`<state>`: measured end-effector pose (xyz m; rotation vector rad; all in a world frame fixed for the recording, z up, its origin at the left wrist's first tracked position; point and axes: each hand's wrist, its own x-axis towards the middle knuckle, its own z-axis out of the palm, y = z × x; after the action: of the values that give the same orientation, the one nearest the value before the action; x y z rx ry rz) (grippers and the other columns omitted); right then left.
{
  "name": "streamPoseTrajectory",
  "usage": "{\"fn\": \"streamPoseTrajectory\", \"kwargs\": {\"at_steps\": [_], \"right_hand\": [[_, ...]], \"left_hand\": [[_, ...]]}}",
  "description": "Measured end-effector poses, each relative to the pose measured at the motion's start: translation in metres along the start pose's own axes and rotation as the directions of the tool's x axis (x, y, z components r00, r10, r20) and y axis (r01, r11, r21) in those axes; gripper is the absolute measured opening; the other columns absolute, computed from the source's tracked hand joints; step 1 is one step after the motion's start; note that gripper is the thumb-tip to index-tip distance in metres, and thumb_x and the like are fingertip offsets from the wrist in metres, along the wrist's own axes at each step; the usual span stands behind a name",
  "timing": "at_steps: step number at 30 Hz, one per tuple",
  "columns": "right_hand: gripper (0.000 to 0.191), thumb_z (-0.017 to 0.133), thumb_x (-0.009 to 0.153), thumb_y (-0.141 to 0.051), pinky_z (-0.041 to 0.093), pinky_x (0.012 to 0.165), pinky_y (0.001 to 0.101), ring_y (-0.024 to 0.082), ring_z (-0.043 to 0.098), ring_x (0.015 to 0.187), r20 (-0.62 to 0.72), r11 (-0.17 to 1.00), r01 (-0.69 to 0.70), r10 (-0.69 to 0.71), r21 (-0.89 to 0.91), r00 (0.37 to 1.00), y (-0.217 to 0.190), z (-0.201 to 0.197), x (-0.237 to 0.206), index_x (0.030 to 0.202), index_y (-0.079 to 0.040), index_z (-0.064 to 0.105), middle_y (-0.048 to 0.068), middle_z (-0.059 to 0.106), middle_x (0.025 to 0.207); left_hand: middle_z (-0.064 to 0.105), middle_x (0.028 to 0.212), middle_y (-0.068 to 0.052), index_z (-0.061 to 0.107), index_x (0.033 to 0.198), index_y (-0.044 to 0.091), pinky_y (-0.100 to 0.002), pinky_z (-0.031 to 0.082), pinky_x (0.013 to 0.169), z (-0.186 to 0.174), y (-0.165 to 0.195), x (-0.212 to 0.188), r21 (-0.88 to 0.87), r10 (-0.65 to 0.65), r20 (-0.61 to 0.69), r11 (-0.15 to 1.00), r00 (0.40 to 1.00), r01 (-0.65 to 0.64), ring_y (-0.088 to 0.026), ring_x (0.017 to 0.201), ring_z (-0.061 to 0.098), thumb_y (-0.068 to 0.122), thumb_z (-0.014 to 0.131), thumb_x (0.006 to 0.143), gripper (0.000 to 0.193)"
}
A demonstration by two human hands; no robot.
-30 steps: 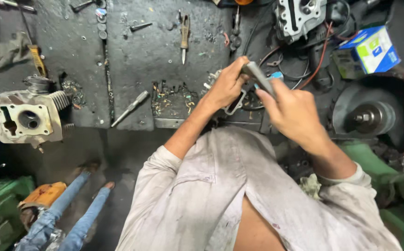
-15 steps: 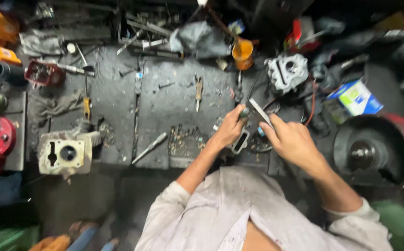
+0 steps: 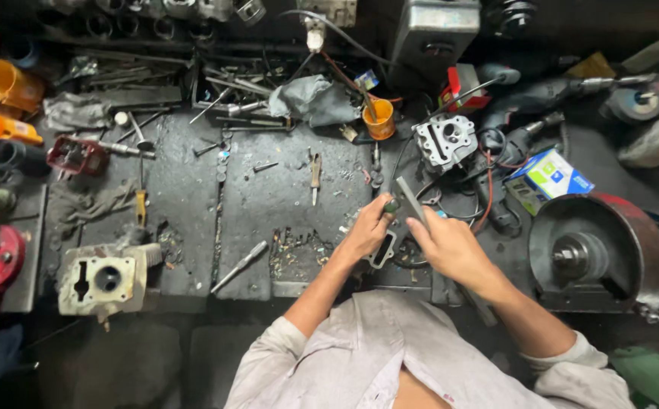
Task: The person uses a hammer and chisel to chip away material from a metal engine block, then uses a power drill to bore into the same block. The person also handles a small metal pin and a screwdriver during the process.
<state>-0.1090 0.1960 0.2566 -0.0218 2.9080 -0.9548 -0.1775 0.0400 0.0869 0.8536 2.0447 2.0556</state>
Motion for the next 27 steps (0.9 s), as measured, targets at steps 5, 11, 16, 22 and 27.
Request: {"fn": "streamPoseTrajectory", "kwargs": {"at_steps": [5,11,16,22,27], "right_hand": [[0.016,0.061,0.105,-0.014,0.048,0.059,0.0338,0.018,0.062,0.073,-0.579,0.923,0.268,-0.383,-0.277,0.720,0.022,-0.042,-0.044,0.090,-0.008,0.059,0.017,0.069,0.088],[0.010,0.062,0.067,-0.009,0.041,0.066,0.0440,0.034,0.054,0.070,-0.272,0.949,0.194,-0.260,-0.249,0.927,0.025,-0.021,-0.047,0.067,-0.007,0.052,0.013,0.053,0.069],[0.034,0.053,0.100,-0.036,0.050,0.066,0.0562,0.047,0.067,0.076,0.029,0.962,-0.274,0.273,0.013,0.962,0.023,0.038,-0.017,0.117,-0.008,0.063,0.025,0.068,0.074],[0.038,0.058,0.103,-0.042,0.051,0.070,0.0561,0.048,0.067,0.084,-0.121,0.974,-0.224,0.227,0.038,0.966,0.094,0.068,0.025,0.100,-0.004,0.065,0.025,0.068,0.082],[0.043,0.064,0.094,-0.030,0.050,0.086,0.0501,0.044,0.064,0.099,-0.346,0.997,0.029,-0.051,-0.070,0.937,0.094,0.075,0.051,0.125,0.000,0.064,0.025,0.069,0.110]], "left_hand": [[0.055,0.091,-0.012,0.053,0.105,0.003,-0.036,0.049,0.078,0.004,0.004,-0.004,-0.012,0.028,0.038,1.000,0.999,-0.027,-0.027,0.082,0.058,0.005,0.054,0.100,0.006],[0.053,0.091,-0.012,0.053,0.106,0.001,-0.036,0.049,0.076,0.004,0.002,-0.004,-0.005,0.050,0.032,0.999,0.998,-0.050,-0.028,0.080,0.055,0.002,0.054,0.098,0.009],[0.054,0.094,-0.012,0.053,0.105,0.002,-0.037,0.048,0.082,0.006,-0.003,-0.008,-0.033,0.073,0.032,0.997,0.997,-0.072,-0.029,0.086,0.055,0.004,0.057,0.102,0.005],[0.057,0.105,-0.016,0.055,0.110,0.003,-0.041,0.047,0.093,0.006,0.004,-0.017,0.025,0.186,0.024,0.982,0.982,-0.186,-0.034,0.101,0.056,-0.005,0.051,0.088,0.023],[0.059,0.103,-0.013,0.054,0.111,0.006,-0.040,0.043,0.094,0.012,0.009,-0.030,0.053,0.173,0.068,0.983,0.982,-0.177,-0.031,0.098,0.055,-0.011,0.053,0.091,0.026]]}}
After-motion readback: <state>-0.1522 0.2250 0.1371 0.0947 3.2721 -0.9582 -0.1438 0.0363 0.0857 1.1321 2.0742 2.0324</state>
